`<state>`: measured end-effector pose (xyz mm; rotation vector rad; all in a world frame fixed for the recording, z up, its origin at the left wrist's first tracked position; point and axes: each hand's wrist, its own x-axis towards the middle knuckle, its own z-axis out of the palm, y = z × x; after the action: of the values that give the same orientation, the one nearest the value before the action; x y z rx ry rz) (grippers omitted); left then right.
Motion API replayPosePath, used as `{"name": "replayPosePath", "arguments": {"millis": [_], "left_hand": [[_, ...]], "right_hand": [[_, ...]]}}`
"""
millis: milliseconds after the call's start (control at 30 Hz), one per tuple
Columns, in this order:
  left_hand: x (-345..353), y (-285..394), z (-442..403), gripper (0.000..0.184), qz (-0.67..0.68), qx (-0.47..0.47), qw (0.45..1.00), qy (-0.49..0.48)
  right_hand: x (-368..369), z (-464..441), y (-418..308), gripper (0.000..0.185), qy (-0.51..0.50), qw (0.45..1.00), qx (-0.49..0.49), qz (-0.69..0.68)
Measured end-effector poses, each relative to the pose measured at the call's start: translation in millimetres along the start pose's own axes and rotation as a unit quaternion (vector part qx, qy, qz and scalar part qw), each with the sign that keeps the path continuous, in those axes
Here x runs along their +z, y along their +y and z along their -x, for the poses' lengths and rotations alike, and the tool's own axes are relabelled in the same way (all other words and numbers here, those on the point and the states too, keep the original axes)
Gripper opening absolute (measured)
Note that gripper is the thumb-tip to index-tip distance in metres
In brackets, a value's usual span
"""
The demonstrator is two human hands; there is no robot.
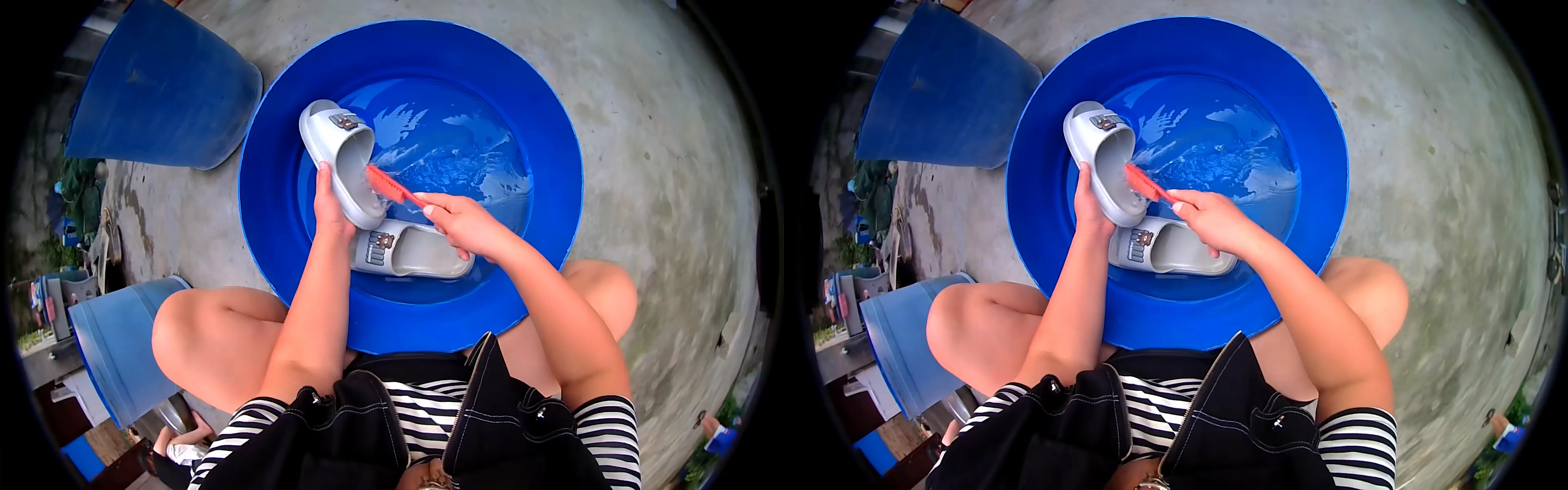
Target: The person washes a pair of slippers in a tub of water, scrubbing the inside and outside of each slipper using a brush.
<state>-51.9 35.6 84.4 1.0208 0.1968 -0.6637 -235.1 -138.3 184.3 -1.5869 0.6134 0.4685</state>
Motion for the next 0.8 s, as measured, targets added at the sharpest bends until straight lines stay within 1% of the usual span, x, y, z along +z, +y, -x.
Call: {"name": "replayPosePath", "arguments": {"millis": [33, 67, 100, 133, 167, 200, 233, 267, 300, 333, 367, 467, 533, 600, 667, 733, 767, 800], "left_hand": [[5, 4, 4, 0.059, 0.025, -0.010, 1.000, -0.001], [7, 9, 7, 0.059, 0.022, -0.010, 1.000, 0.001], [9, 13, 8, 0.061, 0.056, -0.030, 0.998, -0.024], [14, 16, 9, 0.064, 0.090, -0.052, 0.993, -0.051], [21, 16, 8, 0.068, 0.107, -0.052, 0.992, -0.047], [24, 16, 10, 0.068, 0.104, -0.054, 0.992, -0.049], [25, 14, 14, 0.069, 0.111, -0.085, 0.988, -0.068], [26, 13, 18, 0.070, 0.118, -0.115, 0.983, -0.085], [32, 10, 25, 0.068, 0.099, -0.141, 0.979, -0.110], [38, 1, 26, 0.066, 0.090, -0.153, 0.981, -0.078], [43, -10, 28, 0.065, 0.080, -0.156, 0.981, -0.079], [60, -17, 31, 0.066, 0.080, -0.159, 0.979, -0.095], [62, -6, 34, 0.068, 0.095, -0.175, 0.973, -0.119], [53, 5, 30, 0.070, 0.070, -0.175, 0.971, -0.146], [44, -4, 24, 0.066, 0.044, -0.161, 0.976, -0.138], [69, -11, 41, 0.059, 0.018, -0.166, 0.981, -0.097], [76, -17, 47, 0.055, 0.033, -0.187, 0.973, -0.130], [85, -19, 50, 0.053, 0.032, -0.202, 0.973, -0.104]], "right_hand": [[11, 2, 0, 0.043, 0.042, 0.993, -0.093, 0.055], [20, 5, 1, 0.042, 0.086, 0.973, -0.186, 0.108], [22, 11, -5, 0.041, 0.115, 0.947, -0.221, 0.204], [26, 13, -4, 0.041, 0.116, 0.948, -0.221, 0.199], [30, 15, -3, 0.041, 0.119, 0.942, -0.225, 0.218], [33, 17, -2, 0.042, 0.123, 0.936, -0.228, 0.238], [36, 21, -5, 0.039, 0.145, 0.929, -0.216, 0.264], [36, 18, -5, 0.039, 0.148, 0.929, -0.214, 0.263], [34, 13, -5, 0.038, 0.179, 0.922, -0.204, 0.276], [30, 8, -5, 0.038, 0.211, 0.914, -0.194, 0.288], [24, -1, -4, 0.039, 0.240, 0.905, -0.173, 0.306], [14, 3, -20, 0.041, 0.250, 0.898, -0.171, 0.317], [29, 29, -29, 0.044, 0.204, 0.902, -0.171, 0.341], [35, 58, -37, 0.044, 0.131, 0.925, -0.157, 0.320], [33, 52, -33, 0.044, 0.131, 0.929, -0.155, 0.310], [17, 22, -27, 0.044, 0.206, 0.915, -0.140, 0.317], [9, 8, -25, 0.044, 0.250, 0.906, -0.118, 0.320], [10, 7, -26, 0.044, 0.255, 0.905, -0.115, 0.321]]}}
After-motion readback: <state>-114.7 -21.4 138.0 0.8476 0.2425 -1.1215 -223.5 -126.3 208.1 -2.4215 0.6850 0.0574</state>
